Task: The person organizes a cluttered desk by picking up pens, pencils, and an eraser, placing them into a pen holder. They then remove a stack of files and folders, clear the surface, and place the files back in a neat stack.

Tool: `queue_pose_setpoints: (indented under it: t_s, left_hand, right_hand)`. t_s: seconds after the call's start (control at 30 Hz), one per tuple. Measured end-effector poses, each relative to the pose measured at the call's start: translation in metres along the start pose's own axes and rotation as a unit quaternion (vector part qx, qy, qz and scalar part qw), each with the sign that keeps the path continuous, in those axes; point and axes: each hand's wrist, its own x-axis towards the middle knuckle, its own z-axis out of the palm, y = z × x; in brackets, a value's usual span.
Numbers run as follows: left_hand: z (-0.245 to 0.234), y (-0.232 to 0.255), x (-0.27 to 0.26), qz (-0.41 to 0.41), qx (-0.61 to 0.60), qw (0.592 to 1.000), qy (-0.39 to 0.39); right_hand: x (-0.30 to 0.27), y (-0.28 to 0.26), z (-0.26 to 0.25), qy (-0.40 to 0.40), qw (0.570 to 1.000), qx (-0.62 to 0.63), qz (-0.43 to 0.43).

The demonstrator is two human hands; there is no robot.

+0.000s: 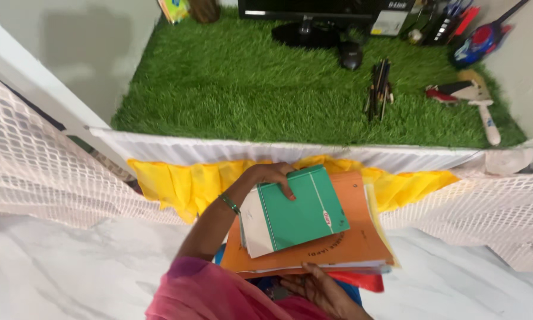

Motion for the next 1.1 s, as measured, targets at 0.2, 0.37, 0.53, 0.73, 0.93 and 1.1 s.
queue_pose_setpoints:
  t_s: [0.2,0.37,0.53,0.73,0.93,1.1]
  left_hand:
    - [-0.029,-0.033,0.021,-0.022,0.05,0.998,0.041]
    - [-0.018,-0.05,0.037,0.096,0.327,0.94,-0.001]
    - [0.001,-0.05,0.024,0.005,0.364,0.932,0.007]
    - [0.043,-0.04,0.007,0.053,0.371,0.924,0.072]
    - [0.061,-0.051,-0.014,0.179,0.309,0.917,0.18]
    - [0.054,-0.037,-0.053,0.206,0.184,0.863,0.424]
  right_hand:
    - [-0.009,-0.023,-0.023,0.0,0.997,0.039,0.059]
    - [-0.052,-0.123,-0.014,-0.107,0.941,-0.321,0.0]
    - [0.024,-0.195,0.017,0.044,0.793,-0.556,-0.244]
    - [0.165,-0.193,-0.01,0.142,0.527,-0.764,-0.346]
    - [0.152,-0.18,-0.016,0.131,0.507,-0.794,-0.31]
    - [0.098,-0.209,0.02,0.127,0.515,-0.734,-0.424]
